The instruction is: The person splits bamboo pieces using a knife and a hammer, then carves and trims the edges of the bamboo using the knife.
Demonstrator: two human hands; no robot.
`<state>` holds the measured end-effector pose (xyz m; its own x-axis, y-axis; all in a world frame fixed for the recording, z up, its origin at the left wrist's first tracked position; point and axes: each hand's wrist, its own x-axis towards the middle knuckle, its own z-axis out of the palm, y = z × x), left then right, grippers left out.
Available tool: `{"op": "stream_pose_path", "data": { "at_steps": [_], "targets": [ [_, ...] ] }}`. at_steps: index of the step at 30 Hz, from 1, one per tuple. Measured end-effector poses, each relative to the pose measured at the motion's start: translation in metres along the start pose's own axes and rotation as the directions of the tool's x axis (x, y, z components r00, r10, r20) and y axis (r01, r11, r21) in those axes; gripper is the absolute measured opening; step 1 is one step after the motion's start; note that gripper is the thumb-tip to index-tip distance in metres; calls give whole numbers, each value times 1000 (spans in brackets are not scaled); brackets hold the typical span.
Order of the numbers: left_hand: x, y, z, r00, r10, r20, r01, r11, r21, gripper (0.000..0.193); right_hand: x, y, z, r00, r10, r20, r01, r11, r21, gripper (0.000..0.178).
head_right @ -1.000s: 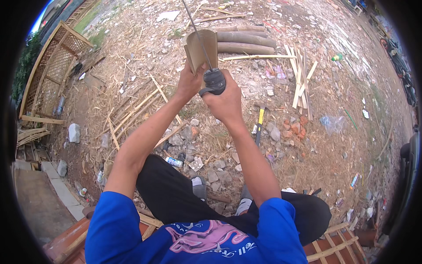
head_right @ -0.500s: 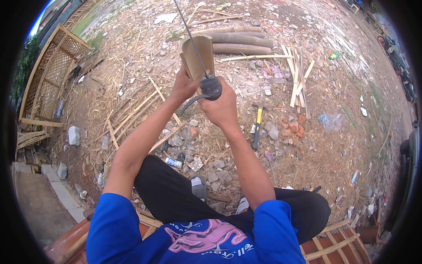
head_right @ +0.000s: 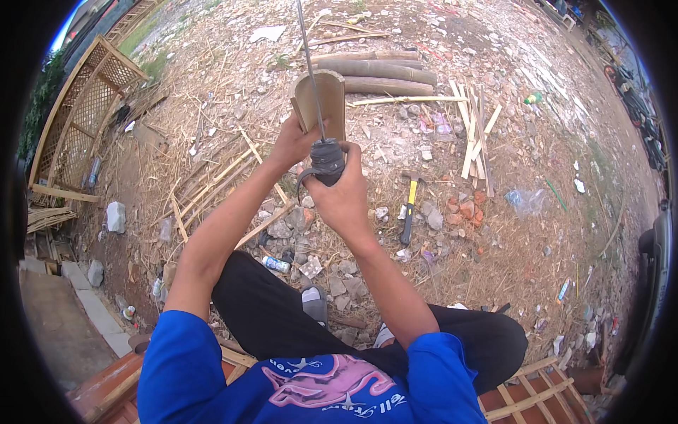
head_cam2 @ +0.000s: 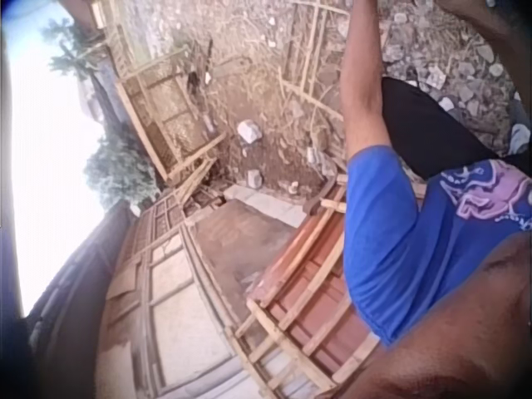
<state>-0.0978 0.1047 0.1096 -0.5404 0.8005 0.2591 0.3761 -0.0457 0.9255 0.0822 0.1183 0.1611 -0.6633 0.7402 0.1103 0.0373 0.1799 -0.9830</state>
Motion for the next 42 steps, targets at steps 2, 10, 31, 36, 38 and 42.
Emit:
{"op": "stream_pose_path", "data": {
  "at_steps": [2,10,31,36,38,42],
  "targets": [
    [-2,13,-9,995,-78,56,78,997,0,57,-11,-8,2,997,63,46,-72,965,253,57],
    [-57,137,-94,867,-485,114,485,874,26,55,-21,-22,20,994,53,93,-76,962,264,61],
    [-108,144,-15,877,-383,-290,323,917,-235,47,96,-130,-40,677,-722,142,735,654,-179,28],
    [-114,136,7,965,-91,-245,127,983,135,50,138,-238,-24,537,-681,497,841,388,-377,37],
    [-118,140,4,945,-211,-251,230,972,50,47,154,-227,-12,511,-688,515,852,327,-408,44],
    [-110,146,7,960,-209,-186,227,971,80,47,191,-129,1,792,-97,603,601,-58,-797,62]
  ]
}}
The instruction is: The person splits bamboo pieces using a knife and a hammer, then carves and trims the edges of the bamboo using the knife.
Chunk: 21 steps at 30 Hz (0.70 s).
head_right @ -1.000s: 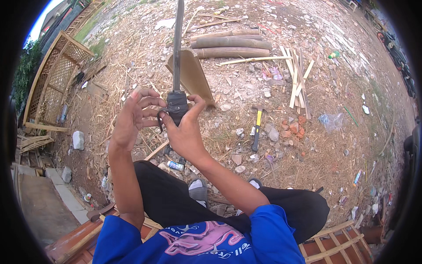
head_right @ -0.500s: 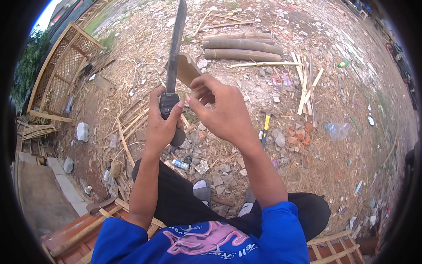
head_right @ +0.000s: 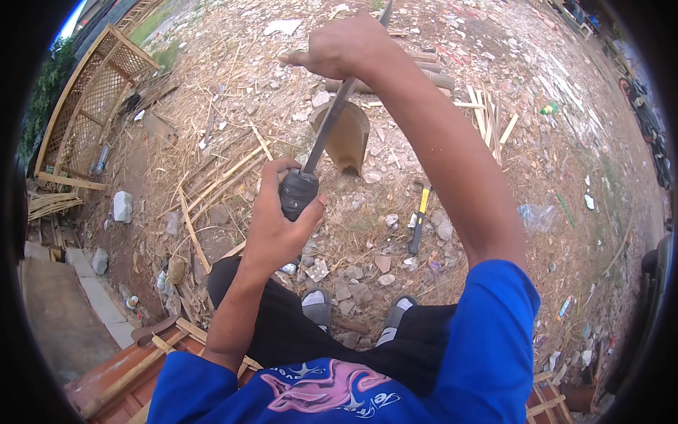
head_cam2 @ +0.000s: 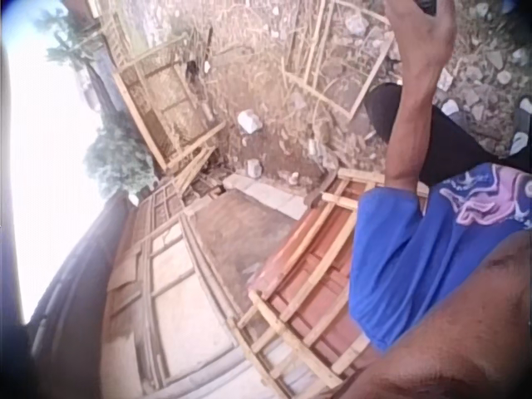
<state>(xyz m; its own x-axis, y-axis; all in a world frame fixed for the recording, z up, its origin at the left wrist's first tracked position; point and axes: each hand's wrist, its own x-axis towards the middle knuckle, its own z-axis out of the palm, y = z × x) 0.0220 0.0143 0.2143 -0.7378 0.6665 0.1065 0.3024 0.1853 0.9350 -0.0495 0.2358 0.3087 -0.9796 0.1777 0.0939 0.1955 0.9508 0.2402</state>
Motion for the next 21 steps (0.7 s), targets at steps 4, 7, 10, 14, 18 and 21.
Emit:
{"op": "stream_pose_path", "data": {
  "at_steps": [4,7,10,14,18,21],
  "targets": [
    [0,-1,7,999,1,-32,-1,1000,-23,46,16,13,26,938,-73,-339,148,969,200,73],
    [0,-8,-2,998,-61,-31,60,998,-27,45,5,6,-24,955,-133,-265,232,890,392,60],
    [0,-3,-1,1000,6,-30,-6,1000,17,44,-6,10,-75,829,-52,-557,313,869,384,74],
    [3,4,-1,999,-30,-43,31,999,24,46,-1,15,-48,893,-1,-449,238,850,471,78],
    [4,12,5,1000,-12,-4,12,1000,-25,45,5,14,15,892,-276,-357,367,905,216,64],
    [1,7,5,999,15,-43,-14,999,32,45,2,10,7,976,-65,-206,129,940,316,62]
  ]
}}
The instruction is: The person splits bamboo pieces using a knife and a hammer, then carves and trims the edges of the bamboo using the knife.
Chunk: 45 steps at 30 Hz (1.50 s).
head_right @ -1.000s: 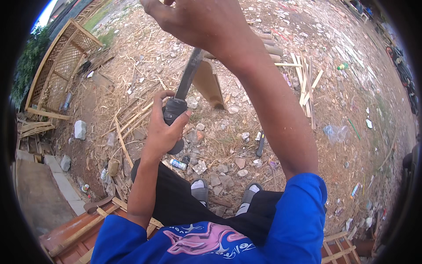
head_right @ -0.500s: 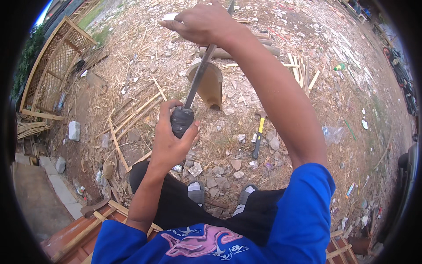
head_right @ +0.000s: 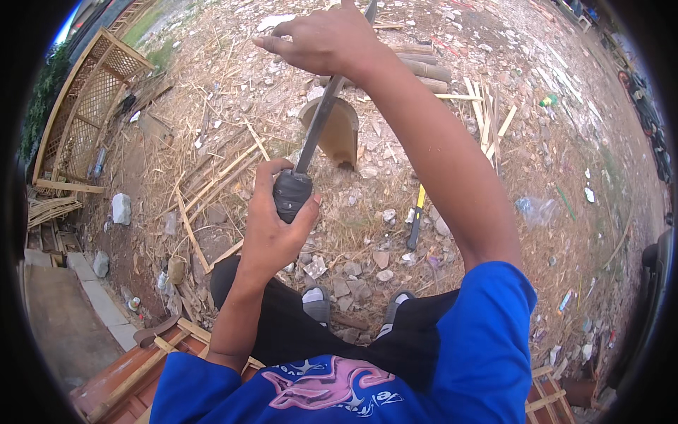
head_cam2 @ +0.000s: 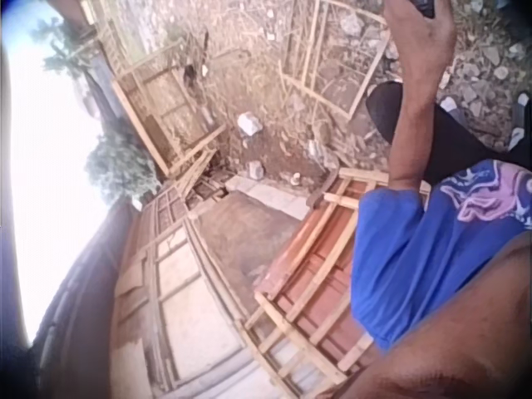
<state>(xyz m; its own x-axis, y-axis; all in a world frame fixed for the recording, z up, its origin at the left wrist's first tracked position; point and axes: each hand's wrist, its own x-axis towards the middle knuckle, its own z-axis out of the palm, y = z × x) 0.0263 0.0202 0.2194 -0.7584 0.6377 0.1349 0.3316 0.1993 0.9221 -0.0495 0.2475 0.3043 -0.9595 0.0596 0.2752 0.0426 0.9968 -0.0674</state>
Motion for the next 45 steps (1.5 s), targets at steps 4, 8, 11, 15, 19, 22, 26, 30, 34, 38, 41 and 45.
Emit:
{"op": "stream_pose_path", "data": {
  "at_steps": [4,8,11,15,19,22,26,30,34,38,41,45],
  "targets": [
    [-1,-8,-5,1000,4,-11,-4,999,32,44,0,-9,-36,999,-38,-4,37,951,307,71],
    [6,3,5,998,20,66,-23,998,59,42,-7,-10,-98,885,-130,-447,214,966,144,88],
    [1,-5,-7,999,-38,8,37,995,97,43,-3,-13,-72,978,-63,-198,111,965,240,82],
    [7,1,1,1000,14,24,-14,1000,8,43,6,16,-14,984,119,134,-144,971,193,68],
    [4,-4,-5,1000,1,-29,2,995,102,43,24,5,-9,1000,-10,26,7,993,118,72],
    [9,-1,0,1000,20,-14,-18,996,90,43,16,0,-55,963,-111,-245,148,980,136,79],
    [11,-1,2,999,38,-6,-37,996,86,43,-6,-24,-137,937,-136,-321,214,951,223,81],
    [12,17,-4,998,15,53,-15,1000,2,44,25,34,4,995,-54,-83,59,997,55,60],
    [7,3,5,997,-71,-18,71,997,1,43,24,19,-9,996,48,80,-56,994,92,56],
    [11,-2,-1,996,-70,-57,76,991,113,42,43,22,-5,967,-105,-234,145,976,161,63],
    [16,-9,9,997,56,-45,-52,994,94,45,24,9,-73,903,-187,-386,273,945,180,63],
    [12,0,10,999,22,-38,-18,995,94,45,17,16,-26,949,-62,-308,158,941,298,56]
  ]
}}
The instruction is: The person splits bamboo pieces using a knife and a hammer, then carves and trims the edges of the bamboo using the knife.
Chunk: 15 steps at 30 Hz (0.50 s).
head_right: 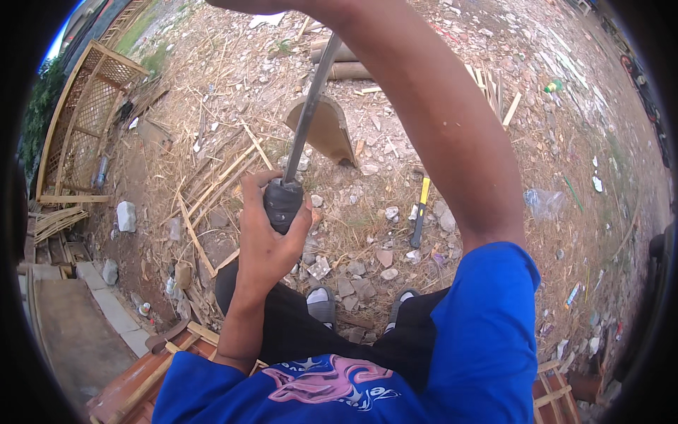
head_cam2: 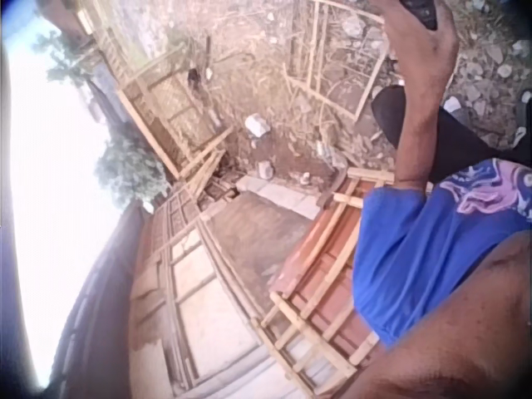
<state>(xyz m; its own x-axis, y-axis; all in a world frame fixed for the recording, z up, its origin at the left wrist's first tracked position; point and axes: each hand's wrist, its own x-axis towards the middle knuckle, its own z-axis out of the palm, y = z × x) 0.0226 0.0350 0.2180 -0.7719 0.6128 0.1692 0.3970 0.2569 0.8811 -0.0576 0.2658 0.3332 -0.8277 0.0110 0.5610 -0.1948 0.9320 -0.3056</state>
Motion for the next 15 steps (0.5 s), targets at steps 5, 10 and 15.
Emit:
{"op": "stream_pose_path", "data": {
  "at_steps": [5,10,15],
  "targets": [
    [-2,-4,9,999,-43,-25,42,998,-55,48,13,14,27,996,62,58,-58,996,-69,60],
    [10,-12,14,992,-98,-77,87,987,-138,47,19,1,23,950,-92,-298,166,958,234,52],
    [33,2,16,975,-210,-69,194,963,-187,56,-113,-42,36,921,339,-190,-233,873,428,49]
  ]
}}
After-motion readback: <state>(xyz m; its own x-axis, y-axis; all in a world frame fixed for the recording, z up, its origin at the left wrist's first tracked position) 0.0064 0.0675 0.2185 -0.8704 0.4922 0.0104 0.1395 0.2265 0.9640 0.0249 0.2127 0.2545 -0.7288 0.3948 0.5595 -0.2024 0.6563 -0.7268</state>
